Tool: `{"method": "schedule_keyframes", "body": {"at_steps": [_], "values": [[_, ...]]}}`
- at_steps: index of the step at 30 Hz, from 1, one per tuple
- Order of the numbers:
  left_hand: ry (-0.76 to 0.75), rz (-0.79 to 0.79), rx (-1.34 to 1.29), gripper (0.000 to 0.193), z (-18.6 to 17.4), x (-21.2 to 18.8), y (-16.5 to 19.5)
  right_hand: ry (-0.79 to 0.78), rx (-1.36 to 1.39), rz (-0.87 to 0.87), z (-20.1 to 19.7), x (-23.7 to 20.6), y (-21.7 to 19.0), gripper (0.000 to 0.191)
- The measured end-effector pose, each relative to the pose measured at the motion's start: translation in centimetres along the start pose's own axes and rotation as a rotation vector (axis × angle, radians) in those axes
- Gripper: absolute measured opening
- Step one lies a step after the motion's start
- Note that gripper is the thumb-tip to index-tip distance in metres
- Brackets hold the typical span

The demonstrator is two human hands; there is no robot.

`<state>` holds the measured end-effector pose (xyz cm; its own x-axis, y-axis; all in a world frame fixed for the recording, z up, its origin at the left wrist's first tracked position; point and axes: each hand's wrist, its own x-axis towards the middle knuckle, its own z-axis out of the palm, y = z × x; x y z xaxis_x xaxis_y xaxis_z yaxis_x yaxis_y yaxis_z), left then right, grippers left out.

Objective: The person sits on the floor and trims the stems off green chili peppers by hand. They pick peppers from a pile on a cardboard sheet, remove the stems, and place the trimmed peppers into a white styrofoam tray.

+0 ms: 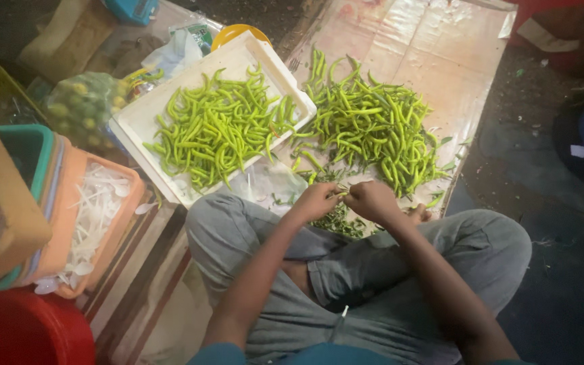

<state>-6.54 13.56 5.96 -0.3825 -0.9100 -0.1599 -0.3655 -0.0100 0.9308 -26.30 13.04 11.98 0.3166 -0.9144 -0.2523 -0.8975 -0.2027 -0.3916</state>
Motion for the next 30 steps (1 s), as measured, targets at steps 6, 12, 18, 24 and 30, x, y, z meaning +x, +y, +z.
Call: {"method": "schedule_keyframes", "body": {"at_steps": [6, 12, 18, 24, 30], "values": [[0.279, -0.010, 0.301, 0.022, 0.4, -0.2, 3.3, 0.524, 0.015, -0.063, 2.1, 0.3, -2.1, 0.032], [0.275, 0.027, 0.275, 0.023, -0.9, -0.2, 4.8, 0.594, 0.083, -0.145, 1.8, 0.9, -1.8, 0.024], [0.077, 0.036, 0.137, 0.032, -4.4, 0.3, 3.7, 0.308, 0.231, -0.230, 0.1, 1.7, -1.1, 0.017], [0.035, 0.002, 0.076, 0.025, -4.1, 0.5, 3.3, 0.346, 0.136, -0.272, -0.2, 1.3, -1.1, 0.016], [0.205, -0.056, 0.021, 0.026, -1.7, 0.5, 3.8, 0.630, 0.038, -0.284, 0.7, 1.2, -1.5, 0.025]]}}
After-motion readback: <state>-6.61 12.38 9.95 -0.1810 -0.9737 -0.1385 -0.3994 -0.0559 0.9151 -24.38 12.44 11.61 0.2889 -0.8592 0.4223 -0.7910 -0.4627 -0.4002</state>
